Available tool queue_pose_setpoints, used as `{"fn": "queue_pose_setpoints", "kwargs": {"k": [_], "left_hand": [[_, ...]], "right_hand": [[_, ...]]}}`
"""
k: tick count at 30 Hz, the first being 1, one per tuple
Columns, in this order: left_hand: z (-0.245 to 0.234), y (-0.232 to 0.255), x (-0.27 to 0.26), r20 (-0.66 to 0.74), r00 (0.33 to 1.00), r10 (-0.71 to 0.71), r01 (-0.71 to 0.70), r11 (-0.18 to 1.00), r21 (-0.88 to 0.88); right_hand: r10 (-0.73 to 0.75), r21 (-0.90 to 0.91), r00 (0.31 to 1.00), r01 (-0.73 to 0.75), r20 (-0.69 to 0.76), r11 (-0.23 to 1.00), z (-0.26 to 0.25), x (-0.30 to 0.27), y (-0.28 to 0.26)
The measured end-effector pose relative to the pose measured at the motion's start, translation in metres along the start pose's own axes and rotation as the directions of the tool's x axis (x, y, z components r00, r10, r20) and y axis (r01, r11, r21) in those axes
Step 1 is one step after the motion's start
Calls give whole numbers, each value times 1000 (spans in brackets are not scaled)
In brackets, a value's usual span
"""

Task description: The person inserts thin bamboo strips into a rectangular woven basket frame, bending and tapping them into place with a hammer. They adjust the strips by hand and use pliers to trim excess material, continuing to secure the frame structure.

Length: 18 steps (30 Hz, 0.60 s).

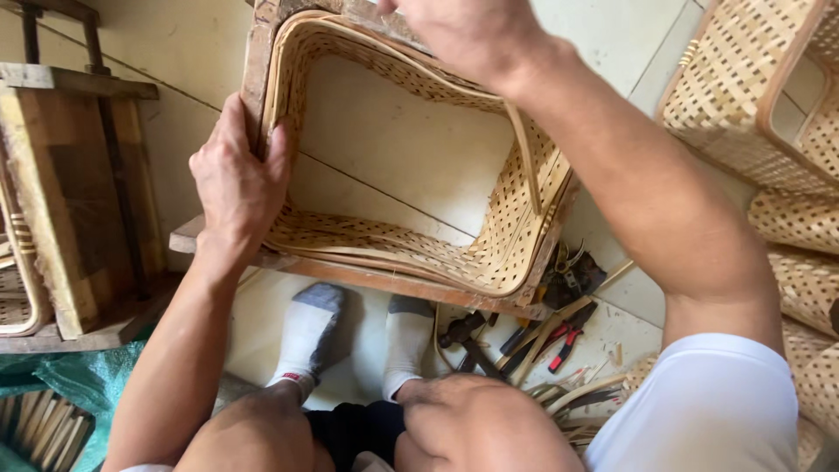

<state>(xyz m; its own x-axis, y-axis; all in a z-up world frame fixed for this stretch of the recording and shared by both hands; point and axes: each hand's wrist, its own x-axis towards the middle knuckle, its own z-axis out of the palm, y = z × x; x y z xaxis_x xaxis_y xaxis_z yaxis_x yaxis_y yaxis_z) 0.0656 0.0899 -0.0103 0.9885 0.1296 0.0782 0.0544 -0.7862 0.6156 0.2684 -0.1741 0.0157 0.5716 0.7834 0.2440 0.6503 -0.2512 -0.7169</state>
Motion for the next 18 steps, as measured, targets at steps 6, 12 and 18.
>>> {"fn": "queue_pose_setpoints", "kwargs": {"k": [6, 12, 18], "left_hand": [[-1, 9, 3, 18, 999, -41, 41, 999, 9], [1, 7, 3, 3, 999, -35, 35, 999, 24], [-5, 13, 3, 11, 997, -75, 75, 997, -5]], "right_hand": [[69, -42, 997, -68, 28, 997, 24, 19, -14], [132, 121, 989, -139, 63, 983, 31, 30, -41], [-198, 20, 979, 199, -50, 980, 34, 28, -51]]}}
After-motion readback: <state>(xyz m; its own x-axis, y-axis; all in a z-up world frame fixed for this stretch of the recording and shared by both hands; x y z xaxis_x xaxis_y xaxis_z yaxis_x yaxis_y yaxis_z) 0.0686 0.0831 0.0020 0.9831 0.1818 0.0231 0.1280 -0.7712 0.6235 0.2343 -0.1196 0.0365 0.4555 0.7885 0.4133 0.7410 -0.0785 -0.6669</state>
